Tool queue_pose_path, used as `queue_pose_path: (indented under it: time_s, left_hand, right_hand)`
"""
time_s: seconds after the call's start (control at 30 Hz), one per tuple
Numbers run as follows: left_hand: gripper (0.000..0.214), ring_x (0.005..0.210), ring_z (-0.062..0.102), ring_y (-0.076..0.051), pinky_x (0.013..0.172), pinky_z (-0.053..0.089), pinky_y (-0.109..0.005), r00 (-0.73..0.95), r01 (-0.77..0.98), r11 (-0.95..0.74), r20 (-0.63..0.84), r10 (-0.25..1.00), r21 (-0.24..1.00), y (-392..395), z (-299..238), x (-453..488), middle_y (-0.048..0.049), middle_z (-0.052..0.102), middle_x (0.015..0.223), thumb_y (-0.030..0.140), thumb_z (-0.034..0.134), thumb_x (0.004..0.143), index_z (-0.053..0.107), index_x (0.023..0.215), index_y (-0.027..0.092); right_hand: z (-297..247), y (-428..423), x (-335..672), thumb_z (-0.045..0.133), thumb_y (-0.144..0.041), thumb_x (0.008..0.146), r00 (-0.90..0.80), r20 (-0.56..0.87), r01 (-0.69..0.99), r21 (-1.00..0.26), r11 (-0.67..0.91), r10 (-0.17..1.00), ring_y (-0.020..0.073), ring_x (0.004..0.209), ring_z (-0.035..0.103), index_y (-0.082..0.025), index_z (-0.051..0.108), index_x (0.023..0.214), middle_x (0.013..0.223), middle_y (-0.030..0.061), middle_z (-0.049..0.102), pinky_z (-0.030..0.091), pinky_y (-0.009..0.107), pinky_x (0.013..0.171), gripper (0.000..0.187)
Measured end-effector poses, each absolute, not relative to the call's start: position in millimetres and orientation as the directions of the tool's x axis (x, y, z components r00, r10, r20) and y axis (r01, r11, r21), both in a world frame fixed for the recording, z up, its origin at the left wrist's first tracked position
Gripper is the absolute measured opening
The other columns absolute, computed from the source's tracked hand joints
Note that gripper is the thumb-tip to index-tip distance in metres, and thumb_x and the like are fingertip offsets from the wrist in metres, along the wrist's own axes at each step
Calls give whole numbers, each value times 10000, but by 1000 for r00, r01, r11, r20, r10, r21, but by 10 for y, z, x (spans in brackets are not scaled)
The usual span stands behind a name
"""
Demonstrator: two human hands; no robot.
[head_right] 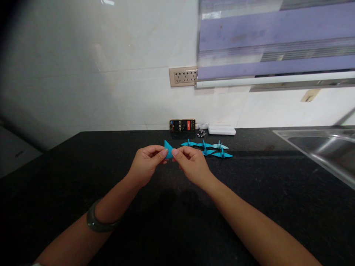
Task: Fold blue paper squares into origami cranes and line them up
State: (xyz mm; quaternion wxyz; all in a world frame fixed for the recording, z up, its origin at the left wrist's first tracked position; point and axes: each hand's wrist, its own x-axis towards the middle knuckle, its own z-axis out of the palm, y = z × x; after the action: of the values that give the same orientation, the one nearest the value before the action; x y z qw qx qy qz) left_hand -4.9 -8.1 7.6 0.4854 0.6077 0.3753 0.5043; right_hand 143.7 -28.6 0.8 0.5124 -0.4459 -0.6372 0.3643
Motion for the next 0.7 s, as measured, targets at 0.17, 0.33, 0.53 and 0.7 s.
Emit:
queue_pose_path:
  time_s: [0.17, 0.33, 0.53, 0.7]
  left_hand:
    - [180, 563, 514, -102, 545, 412, -222, 214, 82, -361, 337, 917, 929, -70, 55, -60, -18, 619, 643, 310, 613, 704, 659, 711, 136]
    - [192, 541, 499, -85, 533, 415, -206, 177, -24, -266, 266, 948, 964, -64, 57, -53, 7, 579, 597, 316, 631, 691, 619, 692, 124]
    - [220, 549, 512, -78, 533, 434, -198, 189, -129, -133, 156, 970, 983, -63, 48, -46, 6, 571, 618, 334, 641, 682, 591, 693, 120]
    - [230, 533, 505, -66, 508, 432, -190, 247, -227, 25, 33, 968, 974, -84, 45, -35, 3, 561, 620, 345, 635, 687, 574, 680, 123]
  right_hand:
    - [4, -273, 1423, 516, -432, 777, -91, 305, 159, -935, 317, 948, 75, 447, 386, -160, 557, 681, 489, -48, 444, 301, 215, 446, 292]
    - [5, -276, 1405, 581, -387, 729, -142, 281, 100, -950, 297, 949, 73, 471, 403, -158, 563, 726, 547, -46, 475, 308, 212, 452, 230]
    - [-40, -262, 1418, 591, -343, 726, -170, 275, 125, -947, 297, 946, 71, 466, 400, -152, 563, 729, 543, -50, 467, 298, 209, 451, 193]
    - [-73, -246, 1434, 581, -350, 736, -197, 302, 109, -939, 327, 933, 79, 468, 407, -163, 552, 695, 517, -53, 455, 317, 215, 461, 194]
